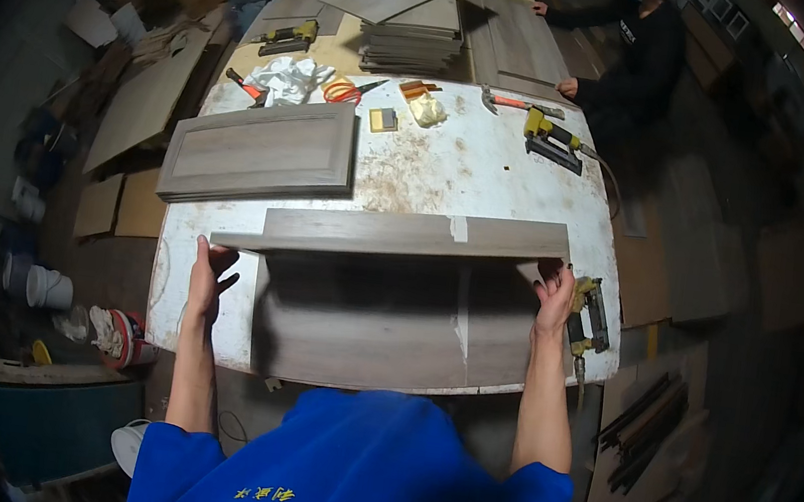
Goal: Assembling wooden cabinet door components using a pneumatic nail gun and glue in a manufacturing setting.
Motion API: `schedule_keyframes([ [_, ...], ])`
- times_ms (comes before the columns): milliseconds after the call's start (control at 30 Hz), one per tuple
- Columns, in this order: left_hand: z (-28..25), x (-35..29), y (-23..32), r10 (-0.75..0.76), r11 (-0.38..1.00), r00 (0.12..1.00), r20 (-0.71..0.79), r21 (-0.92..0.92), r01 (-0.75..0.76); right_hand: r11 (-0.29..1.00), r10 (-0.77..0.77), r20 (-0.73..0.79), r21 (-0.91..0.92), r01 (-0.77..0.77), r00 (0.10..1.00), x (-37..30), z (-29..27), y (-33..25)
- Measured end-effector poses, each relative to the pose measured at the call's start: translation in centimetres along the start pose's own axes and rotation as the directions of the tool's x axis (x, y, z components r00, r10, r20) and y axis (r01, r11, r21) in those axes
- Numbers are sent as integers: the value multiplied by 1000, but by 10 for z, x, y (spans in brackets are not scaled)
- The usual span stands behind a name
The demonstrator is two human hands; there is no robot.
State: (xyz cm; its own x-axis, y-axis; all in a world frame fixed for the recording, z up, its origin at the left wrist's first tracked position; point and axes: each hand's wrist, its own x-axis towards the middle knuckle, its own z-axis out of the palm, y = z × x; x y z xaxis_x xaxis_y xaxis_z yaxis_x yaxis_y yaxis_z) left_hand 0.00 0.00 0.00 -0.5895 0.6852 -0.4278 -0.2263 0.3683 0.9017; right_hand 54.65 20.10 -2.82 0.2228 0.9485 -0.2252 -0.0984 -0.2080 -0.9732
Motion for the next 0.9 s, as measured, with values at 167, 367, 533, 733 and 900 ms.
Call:
schedule_keyframes([
  [167,-17,-31,-37,-181,974,977,110,158,163,966,256,169,-2,-259,952,-28,-41,12],
  [367,-7,-55,-127,-138,947,988,68,301,112,881,230,75,-441,-174,970,-36,-90,89],
  [533,19,-110,-136,287,422,906,311,808,-411,429,-95,471,-775,463,877,-65,-100,73],
  [733,14,-101,-158,370,422,880,299,789,-446,476,-152,536,-697,537,830,-63,-101,64],
  [900,9,-97,-160,357,468,890,284,770,-433,458,-193,586,-655,601,787,-61,-102,60],
])
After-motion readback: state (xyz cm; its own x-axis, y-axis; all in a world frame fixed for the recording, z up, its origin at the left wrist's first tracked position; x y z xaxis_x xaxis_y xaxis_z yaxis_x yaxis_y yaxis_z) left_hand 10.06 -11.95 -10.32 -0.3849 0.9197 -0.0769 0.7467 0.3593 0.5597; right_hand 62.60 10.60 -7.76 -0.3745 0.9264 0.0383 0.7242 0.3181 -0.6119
